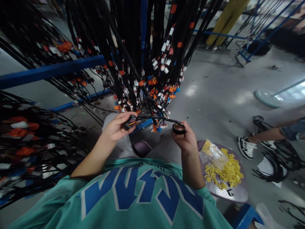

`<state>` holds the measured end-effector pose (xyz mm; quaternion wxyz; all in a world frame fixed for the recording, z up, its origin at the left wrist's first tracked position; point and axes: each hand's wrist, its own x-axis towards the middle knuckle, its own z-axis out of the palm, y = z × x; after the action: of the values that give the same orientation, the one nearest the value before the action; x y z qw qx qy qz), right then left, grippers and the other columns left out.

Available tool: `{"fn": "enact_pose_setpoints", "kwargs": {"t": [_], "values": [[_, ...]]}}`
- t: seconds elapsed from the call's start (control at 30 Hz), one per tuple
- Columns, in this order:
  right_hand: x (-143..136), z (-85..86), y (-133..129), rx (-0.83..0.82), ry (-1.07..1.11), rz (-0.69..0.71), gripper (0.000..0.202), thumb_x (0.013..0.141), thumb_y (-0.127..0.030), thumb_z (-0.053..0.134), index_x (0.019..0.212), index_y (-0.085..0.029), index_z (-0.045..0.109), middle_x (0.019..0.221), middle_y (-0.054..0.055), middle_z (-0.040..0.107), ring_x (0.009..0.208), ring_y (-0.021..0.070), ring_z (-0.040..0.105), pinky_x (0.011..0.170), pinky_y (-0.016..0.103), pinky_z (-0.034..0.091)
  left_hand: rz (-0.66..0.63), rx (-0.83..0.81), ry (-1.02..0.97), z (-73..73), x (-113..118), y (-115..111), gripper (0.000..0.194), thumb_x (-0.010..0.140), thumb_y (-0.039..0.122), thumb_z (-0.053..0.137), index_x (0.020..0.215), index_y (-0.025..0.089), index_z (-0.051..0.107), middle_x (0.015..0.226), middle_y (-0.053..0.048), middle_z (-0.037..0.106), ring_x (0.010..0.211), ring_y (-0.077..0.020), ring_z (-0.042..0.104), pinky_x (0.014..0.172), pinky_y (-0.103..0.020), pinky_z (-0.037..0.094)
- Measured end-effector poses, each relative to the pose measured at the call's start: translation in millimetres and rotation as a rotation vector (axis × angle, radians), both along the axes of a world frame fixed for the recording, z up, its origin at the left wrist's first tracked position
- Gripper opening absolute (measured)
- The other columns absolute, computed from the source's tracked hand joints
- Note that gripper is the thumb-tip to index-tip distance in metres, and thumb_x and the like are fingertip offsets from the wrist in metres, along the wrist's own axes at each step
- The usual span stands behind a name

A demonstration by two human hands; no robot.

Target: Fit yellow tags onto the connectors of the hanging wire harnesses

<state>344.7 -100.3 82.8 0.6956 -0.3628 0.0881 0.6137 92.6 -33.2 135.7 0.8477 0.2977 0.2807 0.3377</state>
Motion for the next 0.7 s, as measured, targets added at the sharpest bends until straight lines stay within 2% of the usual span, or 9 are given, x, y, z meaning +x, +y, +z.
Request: {"fn": "enact_pose_setpoints", "kwargs": {"t": [0.1, 0.2, 0.3, 0.53, 0.7], "values": [[0.2, -1.3, -0.7, 0.029, 0.011, 0.045, 0.019, 0.080, -0.022, 0.062, 0.067, -0.018, 0.050, 0.048, -0.007, 0.054, 0.040, 0.0053, 0.051, 0.040, 0.015, 0.045, -0.001, -0.078, -0.039, 0.9, 3.3, 0.2, 0.008, 0.073, 0.017, 0.066, 0.075, 0.009, 0.067, 0.063, -0.007, 0.066, 0.048, -0.0112, 0.060, 0.039, -0.016, 0.047], [-0.3, -2.3, -1.1, 0.052, 0.001, 0.053, 0.018, 0.080, -0.021, 0.062, 0.067, -0.018, 0.050, 0.048, -0.006, 0.054, 0.041, 0.0055, 0.051, 0.041, 0.016, 0.045, -0.022, -0.099, -0.063, 2.3, 5.5, 0.0, 0.012, 0.080, 0.015, 0.057, 0.075, 0.008, 0.065, 0.060, -0.007, 0.064, 0.042, -0.0097, 0.056, 0.031, -0.013, 0.037], [-1.3, -3.3, -1.0, 0.055, -0.017, 0.058, 0.017, 0.079, -0.021, 0.063, 0.067, -0.018, 0.051, 0.049, -0.007, 0.055, 0.041, 0.0057, 0.052, 0.041, 0.016, 0.045, -0.020, -0.117, -0.060, 3.3, 6.1, -0.2, 0.014, 0.082, 0.014, 0.054, 0.075, 0.008, 0.065, 0.060, -0.007, 0.064, 0.042, -0.0101, 0.056, 0.030, -0.013, 0.035], [-4.8, -1.4, 1.1, -0.018, -0.012, 0.002, 0.014, 0.082, -0.019, 0.058, 0.069, -0.018, 0.052, 0.049, -0.007, 0.056, 0.040, 0.0056, 0.052, 0.042, 0.016, 0.047, -0.030, -0.085, -0.078, 0.0, 4.8, 1.1, 0.011, 0.079, 0.017, 0.059, 0.075, 0.009, 0.065, 0.060, -0.008, 0.066, 0.039, -0.0103, 0.055, 0.027, -0.012, 0.032], [-7.8, -1.0, 1.3, -0.003, -0.015, 0.006, 0.014, 0.083, -0.018, 0.057, 0.069, -0.017, 0.053, 0.050, -0.006, 0.056, 0.041, 0.0049, 0.052, 0.043, 0.014, 0.046, -0.037, -0.037, -0.085, -4.4, 2.8, 2.3, 0.013, 0.071, 0.020, 0.068, 0.077, 0.009, 0.067, 0.062, -0.008, 0.067, 0.040, -0.0121, 0.058, 0.027, -0.013, 0.035]]}}
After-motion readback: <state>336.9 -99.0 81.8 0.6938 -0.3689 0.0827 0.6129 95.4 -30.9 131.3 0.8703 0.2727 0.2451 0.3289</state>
